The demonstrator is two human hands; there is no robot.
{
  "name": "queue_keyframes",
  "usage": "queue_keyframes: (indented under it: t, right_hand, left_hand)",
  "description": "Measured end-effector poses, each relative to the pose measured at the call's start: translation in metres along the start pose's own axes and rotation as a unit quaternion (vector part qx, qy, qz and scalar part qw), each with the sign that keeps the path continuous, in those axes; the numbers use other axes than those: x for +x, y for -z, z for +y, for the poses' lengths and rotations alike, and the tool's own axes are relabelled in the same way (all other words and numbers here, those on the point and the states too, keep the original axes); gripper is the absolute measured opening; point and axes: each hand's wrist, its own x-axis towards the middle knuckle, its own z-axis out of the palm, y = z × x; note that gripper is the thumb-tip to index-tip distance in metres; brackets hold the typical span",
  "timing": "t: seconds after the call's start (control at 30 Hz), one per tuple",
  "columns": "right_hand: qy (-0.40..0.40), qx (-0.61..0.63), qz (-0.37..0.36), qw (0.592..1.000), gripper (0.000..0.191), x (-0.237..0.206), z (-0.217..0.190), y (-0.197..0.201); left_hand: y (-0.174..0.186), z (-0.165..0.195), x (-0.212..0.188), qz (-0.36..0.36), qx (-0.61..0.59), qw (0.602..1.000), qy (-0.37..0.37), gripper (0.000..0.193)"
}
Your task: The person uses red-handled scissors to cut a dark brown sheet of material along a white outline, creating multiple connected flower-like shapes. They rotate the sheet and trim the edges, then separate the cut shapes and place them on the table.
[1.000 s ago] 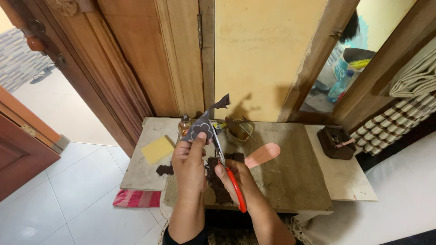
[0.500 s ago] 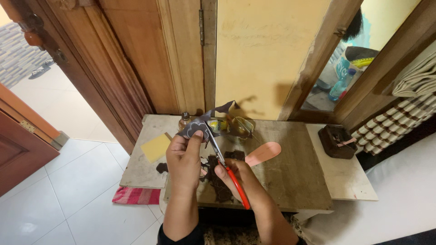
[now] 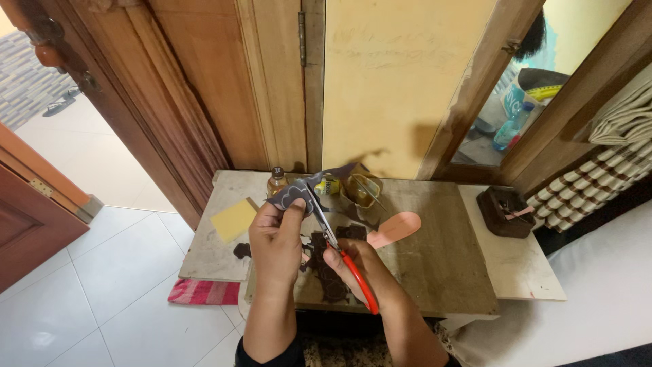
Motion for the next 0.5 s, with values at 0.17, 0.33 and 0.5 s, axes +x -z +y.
queue_keyframes:
  t: [0.17,0.33,0.5]
  right_hand:
    - [0.013,-0.007,-0.001,1.0,0.056,-0.0023,-0.0024,0.002]
    - [0.03,-0.046,-0.001,0.998,0.054,-0.0028,0.0008,0.0021]
    - [0.029,-0.014,-0.001,0.999,0.051,-0.0043,0.0035,0.0026]
  left_hand:
    - [-0.0018,-0.0054,-0.0008,-0.004,-0.011,1.0,-0.001,0.013]
    - [-0.0055,-0.0033,-0.0025,0.033,-0.007,0.999,0.015,0.012]
    - [-0.006,-0.0119,-0.0037,-0.003,-0.006,1.0,-0.008,0.013]
